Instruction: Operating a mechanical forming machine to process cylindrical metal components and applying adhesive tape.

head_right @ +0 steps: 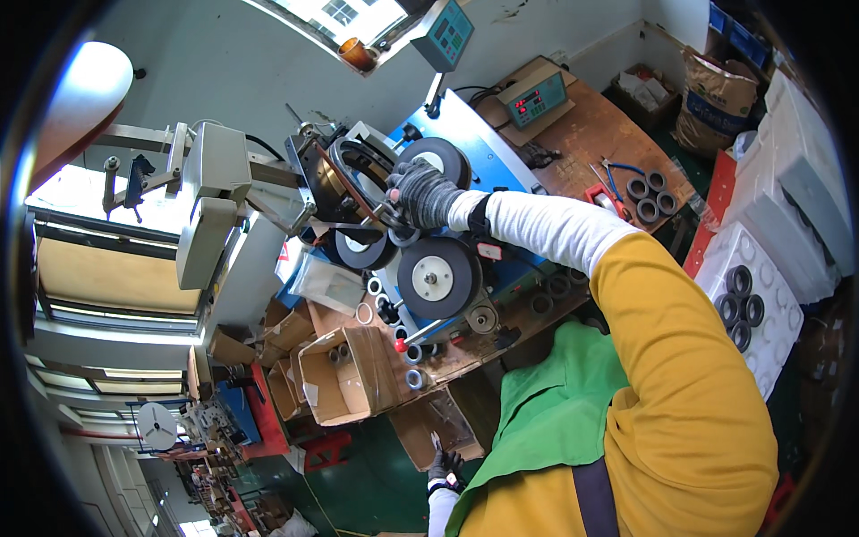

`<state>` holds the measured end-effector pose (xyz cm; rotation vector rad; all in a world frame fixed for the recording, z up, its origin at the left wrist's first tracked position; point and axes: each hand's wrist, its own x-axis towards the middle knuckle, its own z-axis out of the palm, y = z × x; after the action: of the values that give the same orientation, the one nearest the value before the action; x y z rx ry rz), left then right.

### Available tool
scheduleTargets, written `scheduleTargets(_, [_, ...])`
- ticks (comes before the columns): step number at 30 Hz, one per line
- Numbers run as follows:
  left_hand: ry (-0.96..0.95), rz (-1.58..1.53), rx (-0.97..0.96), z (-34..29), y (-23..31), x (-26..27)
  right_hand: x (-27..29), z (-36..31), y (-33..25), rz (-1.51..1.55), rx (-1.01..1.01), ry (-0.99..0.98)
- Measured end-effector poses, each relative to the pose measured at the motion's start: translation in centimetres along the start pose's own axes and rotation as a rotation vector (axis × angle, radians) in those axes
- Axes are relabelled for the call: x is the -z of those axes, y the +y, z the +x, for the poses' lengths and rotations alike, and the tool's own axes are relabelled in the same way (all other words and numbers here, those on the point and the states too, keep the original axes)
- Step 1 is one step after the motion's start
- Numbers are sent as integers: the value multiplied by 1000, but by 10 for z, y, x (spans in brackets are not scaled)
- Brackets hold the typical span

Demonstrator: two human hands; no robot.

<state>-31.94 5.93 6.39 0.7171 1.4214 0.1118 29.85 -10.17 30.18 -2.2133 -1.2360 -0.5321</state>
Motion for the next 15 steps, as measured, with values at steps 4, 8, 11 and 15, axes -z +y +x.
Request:
scheduleTargets(4, [26, -4, 30, 3, -2, -3, 1, 0, -1, 43, -71, -38])
scheduleTargets(8, [35, 24, 25, 6, -5, -2, -5, 0, 2, 32, -30, -56])
scheduleTargets(11, [4, 18, 16, 9, -5, 1, -12, -1, 6, 22, -25, -34])
scheduleTargets(15, [-29, -21, 16, 13, -6, 6, -3, 1, 2, -5, -7, -46])
